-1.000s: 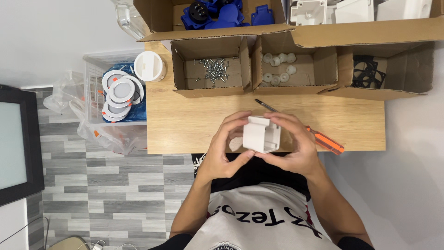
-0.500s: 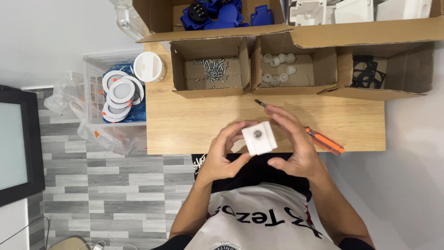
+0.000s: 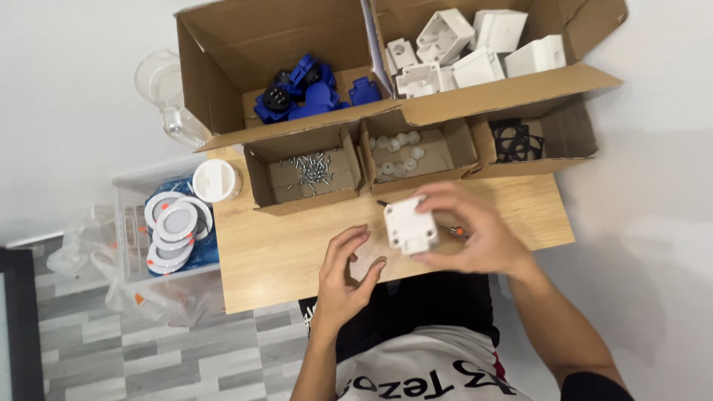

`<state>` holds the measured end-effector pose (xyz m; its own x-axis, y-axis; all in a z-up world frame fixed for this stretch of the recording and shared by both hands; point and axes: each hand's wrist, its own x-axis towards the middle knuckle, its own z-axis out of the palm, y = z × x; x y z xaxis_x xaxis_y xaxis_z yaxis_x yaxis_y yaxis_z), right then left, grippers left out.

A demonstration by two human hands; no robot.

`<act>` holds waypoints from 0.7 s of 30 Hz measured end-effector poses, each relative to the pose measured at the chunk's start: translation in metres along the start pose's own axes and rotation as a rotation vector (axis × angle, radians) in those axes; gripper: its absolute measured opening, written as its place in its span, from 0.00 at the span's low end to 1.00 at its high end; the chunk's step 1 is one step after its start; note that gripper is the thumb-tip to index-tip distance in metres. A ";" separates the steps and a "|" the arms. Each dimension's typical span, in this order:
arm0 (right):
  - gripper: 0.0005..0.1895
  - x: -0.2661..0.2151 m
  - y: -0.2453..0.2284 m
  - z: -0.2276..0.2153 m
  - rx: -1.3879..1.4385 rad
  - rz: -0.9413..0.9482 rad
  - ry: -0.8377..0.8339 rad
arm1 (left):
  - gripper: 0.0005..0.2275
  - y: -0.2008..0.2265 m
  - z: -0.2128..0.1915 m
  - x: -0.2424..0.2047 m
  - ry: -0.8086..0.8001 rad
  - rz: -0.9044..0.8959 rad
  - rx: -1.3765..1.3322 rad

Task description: The person assembles a blue plastic electrical component with a white box using a screwdriver. They tighten screws on the blue component, then attach it to the white box and secure it with additional screws.

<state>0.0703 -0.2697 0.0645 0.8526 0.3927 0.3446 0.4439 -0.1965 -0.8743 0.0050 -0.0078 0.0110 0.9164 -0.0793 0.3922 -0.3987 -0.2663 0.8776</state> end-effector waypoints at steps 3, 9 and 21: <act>0.38 0.035 -0.019 -0.038 -0.094 -0.145 -0.033 | 0.17 -0.008 -0.001 -0.004 -0.026 0.040 0.018; 0.33 0.136 -0.049 -0.095 -0.353 -0.128 0.098 | 0.13 -0.008 -0.006 -0.006 -0.056 0.026 0.026; 0.24 0.252 0.045 -0.081 -0.809 0.371 -0.205 | 0.12 -0.011 -0.011 -0.008 -0.077 0.040 0.022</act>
<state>0.3275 -0.2522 0.1401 0.9479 0.3152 -0.0459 0.2747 -0.8817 -0.3835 0.0017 0.0061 0.0007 0.9000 -0.1640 0.4039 -0.4351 -0.2821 0.8550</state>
